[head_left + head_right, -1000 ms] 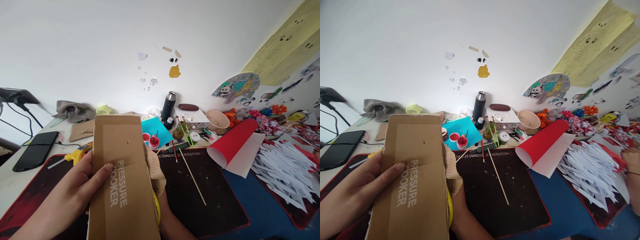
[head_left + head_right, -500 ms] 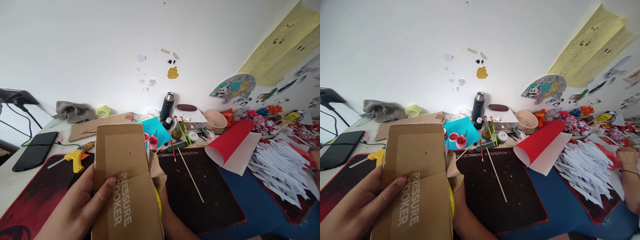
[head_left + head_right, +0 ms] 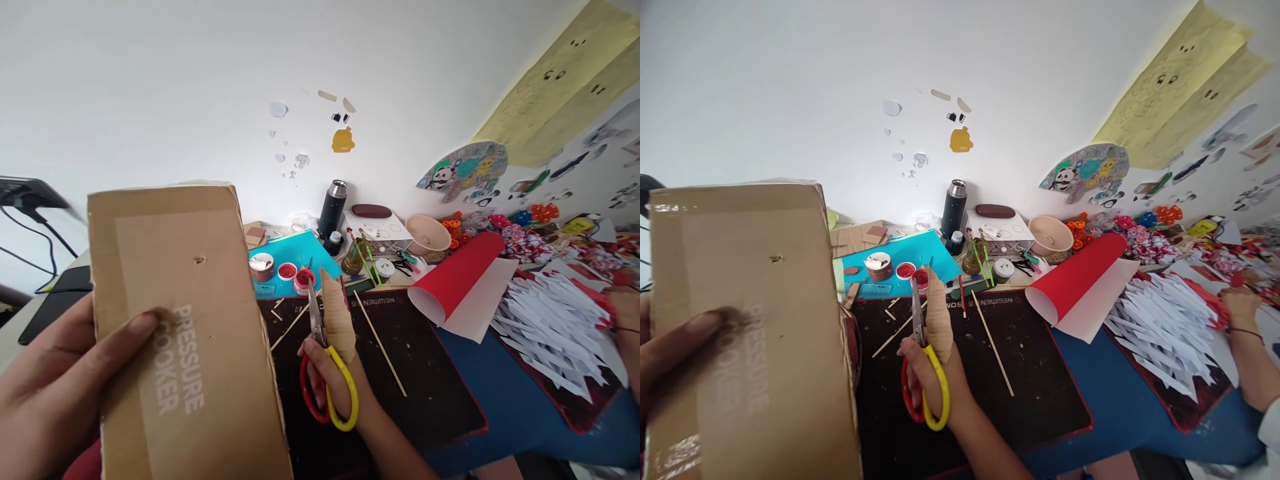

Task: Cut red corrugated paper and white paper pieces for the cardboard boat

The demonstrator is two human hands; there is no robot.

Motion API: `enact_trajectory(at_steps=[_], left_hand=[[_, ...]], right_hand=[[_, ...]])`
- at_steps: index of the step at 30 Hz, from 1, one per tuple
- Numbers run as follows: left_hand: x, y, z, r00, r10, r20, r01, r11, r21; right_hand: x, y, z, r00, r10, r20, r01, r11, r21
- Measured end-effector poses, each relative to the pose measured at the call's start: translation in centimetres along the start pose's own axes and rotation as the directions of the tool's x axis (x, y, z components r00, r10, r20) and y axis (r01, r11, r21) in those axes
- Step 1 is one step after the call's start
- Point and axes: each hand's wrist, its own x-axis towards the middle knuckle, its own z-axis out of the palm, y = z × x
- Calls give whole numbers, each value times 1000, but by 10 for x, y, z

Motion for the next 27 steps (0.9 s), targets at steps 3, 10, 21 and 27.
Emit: enact_trajectory(at_steps=[3, 10, 21, 27], left_hand=[[17, -6, 1, 996, -86, -23, 85, 996, -41], [33, -19, 9, 989, -140, -44, 135, 986, -93], [42, -20, 6, 997, -75, -25, 74, 997, -24], [55, -20, 9, 990, -118, -81, 110, 989, -102]], right_hand=[[-9, 0, -20, 998, 46, -38, -49, 996, -79], [-2, -22, -62, 962, 88, -258, -217, 818, -532], [-14, -42, -88, 960, 119, -253, -278, 316, -907], [-28, -43, -113, 934, 60, -352, -357, 140, -924]])
